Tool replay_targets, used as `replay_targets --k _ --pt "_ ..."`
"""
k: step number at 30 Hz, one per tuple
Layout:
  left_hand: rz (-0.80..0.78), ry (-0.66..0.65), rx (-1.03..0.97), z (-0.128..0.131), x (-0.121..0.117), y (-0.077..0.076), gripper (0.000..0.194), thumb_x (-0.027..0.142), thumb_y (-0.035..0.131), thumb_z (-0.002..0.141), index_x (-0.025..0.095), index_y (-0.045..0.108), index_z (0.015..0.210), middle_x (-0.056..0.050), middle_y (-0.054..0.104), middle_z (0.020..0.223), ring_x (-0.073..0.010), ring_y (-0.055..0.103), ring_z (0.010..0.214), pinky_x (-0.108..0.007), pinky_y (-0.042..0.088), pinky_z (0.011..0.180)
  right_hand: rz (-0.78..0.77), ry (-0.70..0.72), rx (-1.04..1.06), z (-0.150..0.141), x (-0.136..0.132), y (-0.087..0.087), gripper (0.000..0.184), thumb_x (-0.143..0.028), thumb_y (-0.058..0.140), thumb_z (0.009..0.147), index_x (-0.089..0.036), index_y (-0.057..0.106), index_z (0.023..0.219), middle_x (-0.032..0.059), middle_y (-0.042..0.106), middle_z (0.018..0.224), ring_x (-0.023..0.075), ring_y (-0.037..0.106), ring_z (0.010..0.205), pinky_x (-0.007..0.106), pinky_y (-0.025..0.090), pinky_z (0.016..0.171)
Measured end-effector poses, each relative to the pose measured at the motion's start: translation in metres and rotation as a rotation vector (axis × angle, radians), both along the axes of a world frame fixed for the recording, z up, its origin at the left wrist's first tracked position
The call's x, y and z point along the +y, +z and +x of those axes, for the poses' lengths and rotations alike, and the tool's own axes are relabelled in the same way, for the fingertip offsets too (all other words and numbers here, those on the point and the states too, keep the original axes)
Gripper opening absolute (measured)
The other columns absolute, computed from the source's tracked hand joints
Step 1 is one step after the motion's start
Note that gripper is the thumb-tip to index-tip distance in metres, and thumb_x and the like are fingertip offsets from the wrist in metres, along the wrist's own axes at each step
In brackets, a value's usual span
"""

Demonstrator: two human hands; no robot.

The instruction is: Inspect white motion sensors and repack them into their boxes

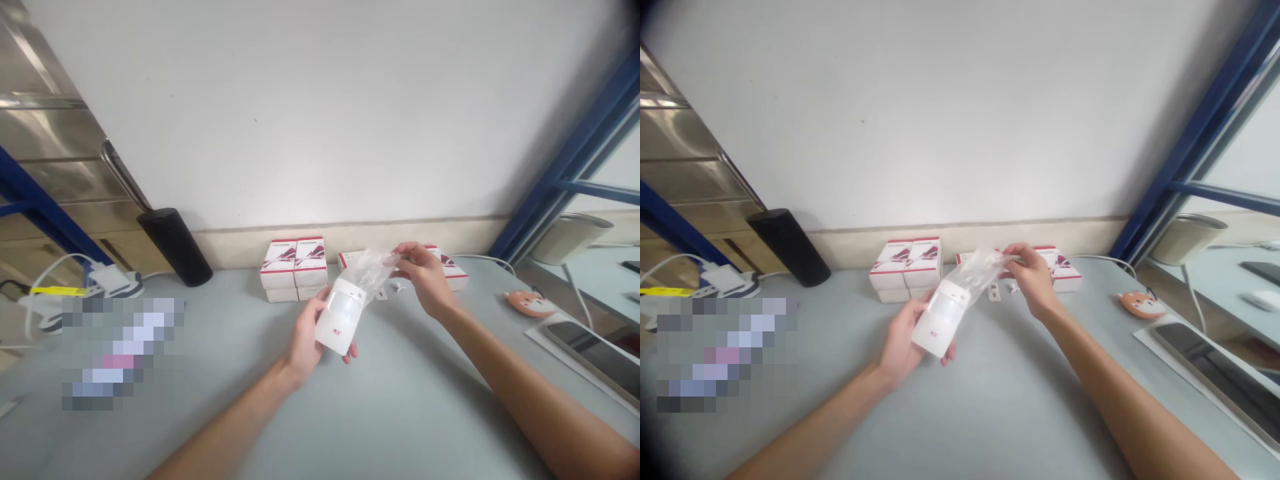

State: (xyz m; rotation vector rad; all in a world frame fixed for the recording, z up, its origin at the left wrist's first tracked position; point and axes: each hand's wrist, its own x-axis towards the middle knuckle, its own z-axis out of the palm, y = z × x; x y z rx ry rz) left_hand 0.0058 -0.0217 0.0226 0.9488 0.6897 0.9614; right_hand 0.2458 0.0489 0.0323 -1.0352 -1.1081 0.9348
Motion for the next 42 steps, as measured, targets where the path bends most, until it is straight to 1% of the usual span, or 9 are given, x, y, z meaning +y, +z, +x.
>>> replay_targets --k 4,8,13,20,30,33,36,39,42 --pt "-0.009 0.045 -0.012 -0.001 0.003 -0.004 0.055 0.04 0.045 0.09 0.019 0.049 0.141 -0.007 0.072 0.09 -0.0278 0.072 0.055 -0.035 0.052 0.046 0.045 -0.037 -0.053 0.003 0.003 -0.005 0.019 -0.024 0.072 0.072 -0.025 0.065 0.089 0.0 0.068 0.096 0.0192 0.068 0.086 0.034 0.061 0.072" --pt "-0.019 0.072 -0.007 -0.003 0.005 -0.003 0.042 0.04 0.044 0.09 0.014 0.058 0.121 -0.006 0.069 0.082 -0.0277 0.072 0.058 -0.033 0.052 0.047 0.068 -0.093 -0.196 0.008 0.008 -0.013 0.019 -0.026 0.068 0.077 -0.026 0.063 0.095 0.001 0.07 0.093 0.0208 0.068 0.082 0.038 0.06 0.076" --pt "0.014 0.1 0.018 -0.001 0.003 0.001 0.047 0.039 0.047 0.088 0.018 0.053 0.129 -0.006 0.072 0.09 -0.0263 0.073 0.057 -0.033 0.052 0.046 0.337 -0.309 -0.548 0.003 0.002 -0.012 0.017 -0.019 0.061 0.081 -0.026 0.066 0.096 0.0061 0.065 0.11 0.0247 0.066 0.098 0.044 0.055 0.093" --pt "0.072 0.139 0.094 0.0 0.004 -0.005 0.052 0.041 0.049 0.089 0.022 0.048 0.137 -0.005 0.074 0.086 -0.0272 0.074 0.058 -0.032 0.053 0.046 0.435 0.189 -0.726 -0.041 -0.036 -0.001 0.017 -0.026 0.053 0.101 -0.027 0.068 0.108 0.0065 0.069 0.103 0.023 0.066 0.093 0.04 0.054 0.085" --pt "0.035 0.19 0.12 -0.001 0.007 -0.01 0.045 0.041 0.05 0.089 0.022 0.049 0.13 -0.002 0.073 0.079 -0.0277 0.074 0.057 -0.032 0.053 0.044 0.663 0.107 -0.775 -0.052 -0.034 -0.023 0.024 -0.022 0.052 0.104 -0.03 0.072 0.115 0.0077 0.073 0.11 0.0234 0.071 0.099 0.039 0.057 0.086" --pt "0.009 0.225 0.044 0.0 0.009 -0.012 0.045 0.041 0.054 0.091 0.022 0.052 0.132 -0.003 0.074 0.087 -0.0255 0.074 0.061 -0.033 0.055 0.046 0.684 0.141 -0.819 -0.054 -0.038 -0.024 0.024 -0.019 0.052 0.103 -0.029 0.072 0.112 0.0077 0.074 0.109 0.0231 0.071 0.098 0.039 0.057 0.085" --pt "0.028 0.231 -0.001 0.001 0.011 -0.012 0.043 0.054 0.057 0.096 0.02 0.061 0.122 -0.005 0.074 0.089 -0.0241 0.074 0.068 -0.033 0.057 0.051 0.704 0.229 -0.837 -0.057 -0.047 -0.016 0.026 -0.015 0.051 0.1 -0.028 0.071 0.11 0.0079 0.074 0.109 0.0239 0.071 0.099 0.04 0.057 0.085" --pt "0.085 0.281 0.07 0.004 0.008 -0.008 0.043 0.058 0.068 0.093 0.022 0.063 0.115 -0.003 0.073 0.088 -0.0213 0.071 0.067 -0.03 0.056 0.052 0.647 0.27 -0.746 -0.06 -0.055 -0.009 0.024 -0.014 0.052 0.099 -0.029 0.068 0.109 0.0058 0.073 0.103 0.0229 0.069 0.095 0.04 0.056 0.084" --pt "0.129 0.318 0.127 0.005 0.004 -0.004 0.044 0.052 0.076 0.09 0.026 0.062 0.124 -0.004 0.075 0.107 -0.0215 0.074 0.077 -0.032 0.06 0.06 0.459 0.104 -0.561 -0.065 -0.053 -0.013 0.009 -0.026 0.055 0.101 -0.028 0.063 0.105 0.0044 0.067 0.097 0.0209 0.066 0.089 0.037 0.056 0.081"
